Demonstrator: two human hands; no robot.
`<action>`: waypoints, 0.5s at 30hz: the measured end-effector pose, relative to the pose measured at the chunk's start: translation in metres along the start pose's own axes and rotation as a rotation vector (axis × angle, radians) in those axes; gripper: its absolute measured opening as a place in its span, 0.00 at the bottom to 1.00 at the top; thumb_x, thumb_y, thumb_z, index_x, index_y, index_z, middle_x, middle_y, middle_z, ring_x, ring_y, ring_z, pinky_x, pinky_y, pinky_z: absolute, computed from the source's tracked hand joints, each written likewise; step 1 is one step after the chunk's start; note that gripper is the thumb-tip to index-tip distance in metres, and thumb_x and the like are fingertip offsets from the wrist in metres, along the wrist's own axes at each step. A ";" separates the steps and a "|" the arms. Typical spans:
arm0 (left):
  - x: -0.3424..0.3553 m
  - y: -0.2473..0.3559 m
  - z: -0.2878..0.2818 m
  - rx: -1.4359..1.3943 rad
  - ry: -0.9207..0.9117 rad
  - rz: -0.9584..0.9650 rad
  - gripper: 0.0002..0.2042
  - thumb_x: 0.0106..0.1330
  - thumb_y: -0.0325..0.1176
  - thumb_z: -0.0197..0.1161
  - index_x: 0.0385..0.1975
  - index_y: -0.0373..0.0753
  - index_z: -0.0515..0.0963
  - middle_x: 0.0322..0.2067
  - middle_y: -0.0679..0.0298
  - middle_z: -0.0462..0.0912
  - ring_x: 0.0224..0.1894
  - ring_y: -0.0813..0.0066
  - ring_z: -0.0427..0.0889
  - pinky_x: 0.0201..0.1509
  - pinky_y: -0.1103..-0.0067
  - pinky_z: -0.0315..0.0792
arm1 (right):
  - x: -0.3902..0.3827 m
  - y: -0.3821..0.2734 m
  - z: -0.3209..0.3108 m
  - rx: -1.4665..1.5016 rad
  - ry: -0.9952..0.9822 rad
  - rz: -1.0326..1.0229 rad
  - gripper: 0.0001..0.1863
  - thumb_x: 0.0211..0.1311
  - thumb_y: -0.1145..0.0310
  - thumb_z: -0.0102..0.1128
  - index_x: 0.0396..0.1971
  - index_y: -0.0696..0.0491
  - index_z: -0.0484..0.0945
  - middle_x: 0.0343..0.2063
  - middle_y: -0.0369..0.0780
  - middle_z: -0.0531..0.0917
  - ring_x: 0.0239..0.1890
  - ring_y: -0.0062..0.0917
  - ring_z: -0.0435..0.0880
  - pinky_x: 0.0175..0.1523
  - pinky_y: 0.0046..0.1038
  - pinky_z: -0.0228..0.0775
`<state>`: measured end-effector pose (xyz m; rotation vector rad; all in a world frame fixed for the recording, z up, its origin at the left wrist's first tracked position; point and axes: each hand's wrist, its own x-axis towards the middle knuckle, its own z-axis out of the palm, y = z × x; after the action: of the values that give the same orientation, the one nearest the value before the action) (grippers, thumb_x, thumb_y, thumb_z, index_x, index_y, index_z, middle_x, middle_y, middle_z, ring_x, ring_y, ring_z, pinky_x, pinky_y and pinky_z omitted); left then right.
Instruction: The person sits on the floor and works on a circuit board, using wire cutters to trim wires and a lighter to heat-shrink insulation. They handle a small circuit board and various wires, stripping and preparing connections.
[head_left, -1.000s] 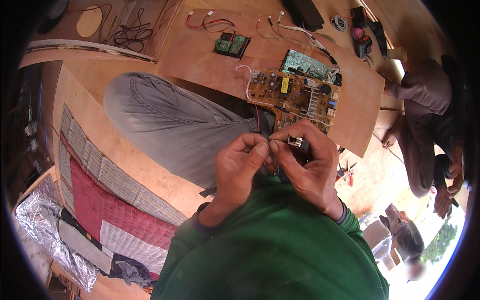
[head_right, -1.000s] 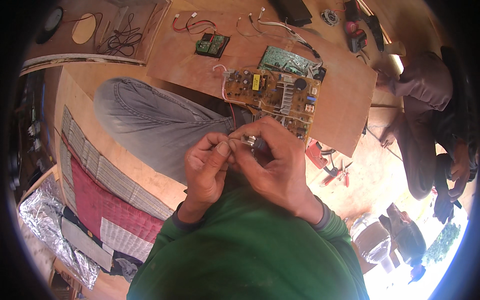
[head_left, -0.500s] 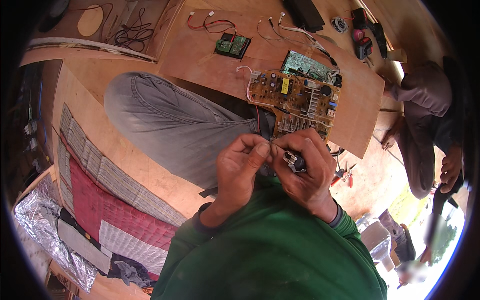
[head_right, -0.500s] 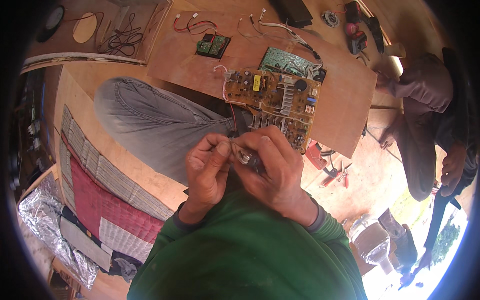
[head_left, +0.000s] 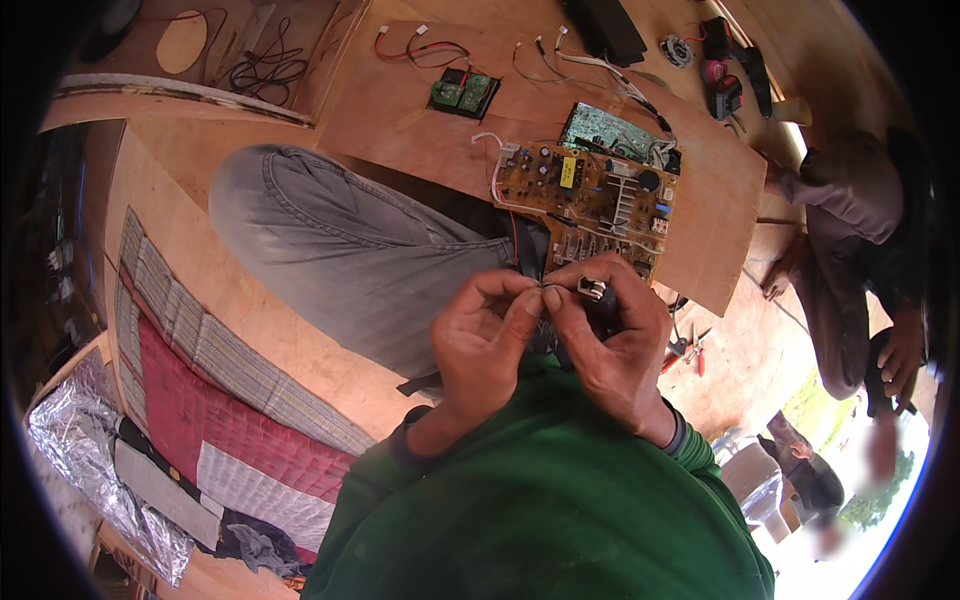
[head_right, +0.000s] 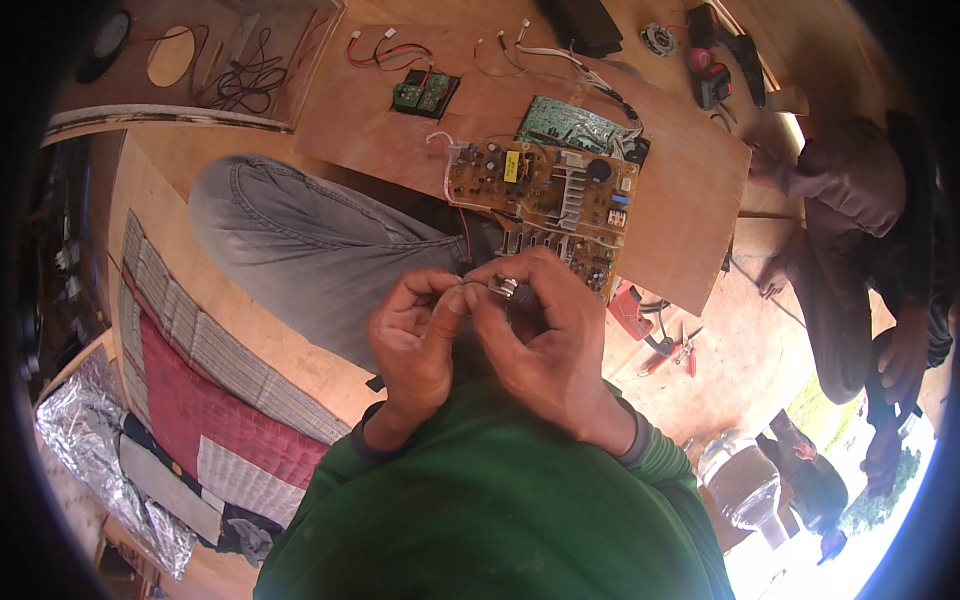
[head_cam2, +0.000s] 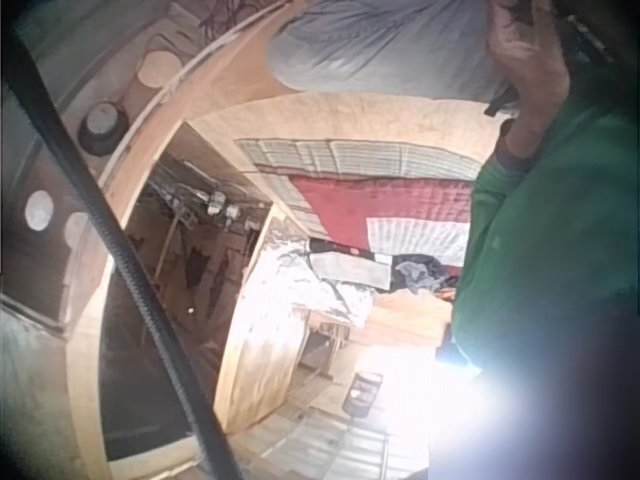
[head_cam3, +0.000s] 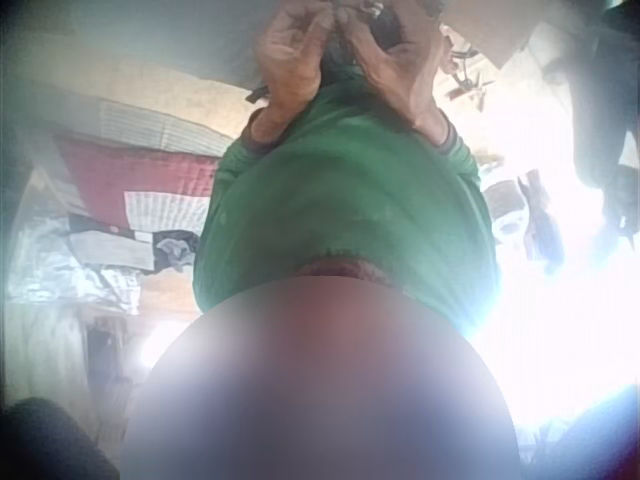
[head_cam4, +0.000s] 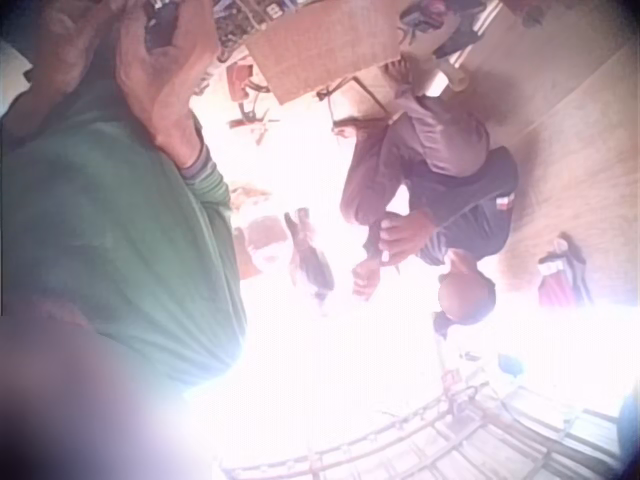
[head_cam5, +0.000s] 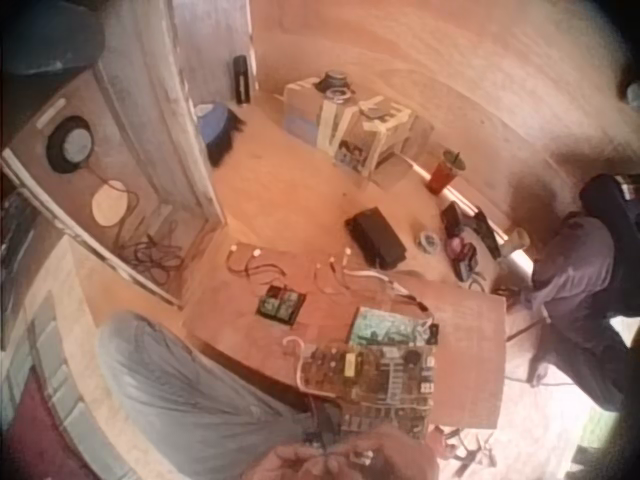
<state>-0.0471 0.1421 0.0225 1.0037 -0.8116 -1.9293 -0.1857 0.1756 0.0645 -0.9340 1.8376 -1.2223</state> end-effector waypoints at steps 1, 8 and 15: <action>0.000 -0.001 0.001 0.010 0.000 0.012 0.09 0.76 0.22 0.66 0.51 0.27 0.78 0.42 0.62 0.86 0.44 0.82 0.83 0.49 0.84 0.76 | 0.000 0.000 0.000 0.020 0.002 0.024 0.05 0.64 0.77 0.71 0.39 0.57 0.86 0.32 0.38 0.85 0.28 0.17 0.79 0.31 0.23 0.67; 0.000 0.000 0.003 -0.108 -0.012 -0.007 0.08 0.78 0.24 0.65 0.51 0.27 0.78 0.42 0.62 0.86 0.45 0.81 0.83 0.50 0.83 0.77 | 0.002 -0.009 -0.001 0.246 -0.076 0.162 0.04 0.72 0.76 0.66 0.42 0.60 0.85 0.36 0.35 0.87 0.36 0.13 0.83 0.39 0.20 0.75; 0.002 0.002 0.004 -0.168 -0.040 -0.055 0.09 0.79 0.25 0.64 0.51 0.27 0.78 0.41 0.60 0.87 0.43 0.79 0.85 0.50 0.82 0.78 | 0.003 -0.002 -0.005 0.362 -0.117 0.236 0.04 0.73 0.76 0.66 0.42 0.61 0.83 0.38 0.35 0.89 0.39 0.12 0.83 0.42 0.19 0.77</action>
<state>-0.0504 0.1397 0.0250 0.8964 -0.6375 -2.0335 -0.1908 0.1738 0.0675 -0.5575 1.5182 -1.2671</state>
